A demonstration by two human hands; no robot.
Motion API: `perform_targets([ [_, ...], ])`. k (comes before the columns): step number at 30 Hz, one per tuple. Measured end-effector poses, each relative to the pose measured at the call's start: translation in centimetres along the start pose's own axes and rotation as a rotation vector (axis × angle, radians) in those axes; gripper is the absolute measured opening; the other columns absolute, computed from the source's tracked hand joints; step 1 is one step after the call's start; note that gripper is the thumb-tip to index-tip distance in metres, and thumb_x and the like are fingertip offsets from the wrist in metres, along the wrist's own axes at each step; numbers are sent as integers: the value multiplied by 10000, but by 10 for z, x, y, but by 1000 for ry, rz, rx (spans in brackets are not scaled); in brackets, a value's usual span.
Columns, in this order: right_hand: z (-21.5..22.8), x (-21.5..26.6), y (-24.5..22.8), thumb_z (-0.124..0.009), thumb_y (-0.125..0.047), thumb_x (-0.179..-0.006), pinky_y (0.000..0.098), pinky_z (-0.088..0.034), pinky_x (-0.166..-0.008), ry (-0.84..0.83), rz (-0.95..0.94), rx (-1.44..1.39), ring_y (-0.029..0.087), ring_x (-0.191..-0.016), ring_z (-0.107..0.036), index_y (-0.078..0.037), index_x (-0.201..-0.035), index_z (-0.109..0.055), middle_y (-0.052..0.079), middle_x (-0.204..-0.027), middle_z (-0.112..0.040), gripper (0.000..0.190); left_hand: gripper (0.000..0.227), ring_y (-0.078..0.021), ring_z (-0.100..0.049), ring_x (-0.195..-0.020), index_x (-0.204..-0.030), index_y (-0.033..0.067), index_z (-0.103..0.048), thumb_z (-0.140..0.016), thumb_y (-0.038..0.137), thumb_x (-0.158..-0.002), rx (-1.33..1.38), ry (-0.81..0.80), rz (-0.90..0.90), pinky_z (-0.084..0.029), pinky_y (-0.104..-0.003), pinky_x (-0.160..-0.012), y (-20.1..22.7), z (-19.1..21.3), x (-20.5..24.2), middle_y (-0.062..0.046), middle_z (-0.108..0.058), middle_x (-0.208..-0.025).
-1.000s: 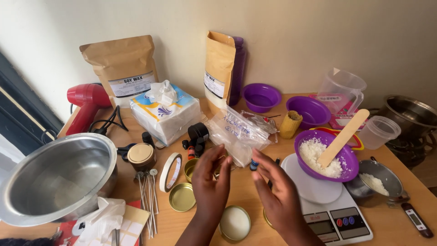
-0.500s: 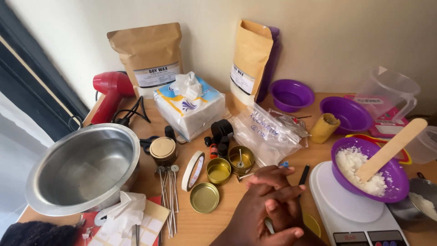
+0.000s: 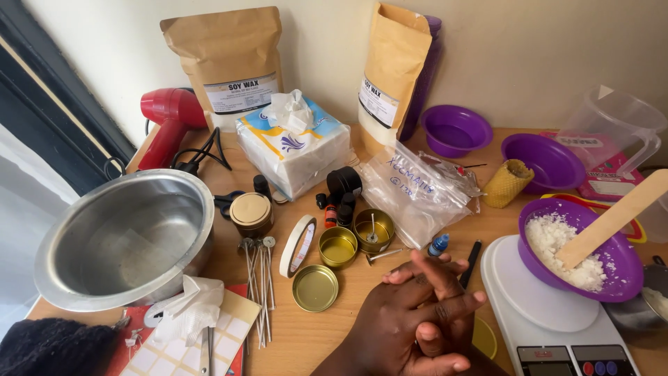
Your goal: Cleaning candle tins with a cloth and checking the temperature of the wax using a digital thermometer.
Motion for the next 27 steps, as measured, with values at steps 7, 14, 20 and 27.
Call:
perform_targets([
  [7, 11, -17, -11, -635, -560, -777, 394, -444, -1007, 226, -144, -81, 307, -1196, -513, -18, -1451, -147, 319, -1243, -523, 993, 573, -372, -605, -1139, -1202, -20, -538, -285, 465, -1031, -107, 229, 51, -507, -442, -959, -7, 17, 3, -252, -570, -1215],
  [14, 48, -25, 9, -552, -52, -943, 232, -499, -527, 550, -364, 218, 143, -591, -588, 27, -1035, -598, 125, -663, -615, 129, 190, -265, -628, -848, -1099, -5, -612, -543, 18, -923, -331, 380, 155, -501, -358, -766, -25, 29, 4, -131, -642, -983],
  [20, 46, -18, 32, -578, -87, -937, 237, -439, -483, 525, -387, 78, 131, -506, -528, -28, -934, -535, 96, -629, -576, 73, 148, -195, -632, -663, -872, 57, -690, -696, 205, -861, -421, 411, 142, -466, -307, -606, -20, 32, 2, -44, -689, -784],
  [27, 39, -21, 24, -418, -245, -1014, 237, -346, -444, 418, -400, 181, 100, -382, -376, -37, -782, -545, 30, -429, -381, 337, 473, -173, -312, -403, -533, 106, -345, -619, 158, -915, -450, 427, 204, -231, -323, -417, -30, 26, 14, -21, -334, -467],
])
Point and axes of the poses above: each hand's wrist, its own x-axis away from the middle knuckle, its own z-axis out of the back of the hand, y = z × x, the point moved 8 cm from there along -x, towards the middle knuckle
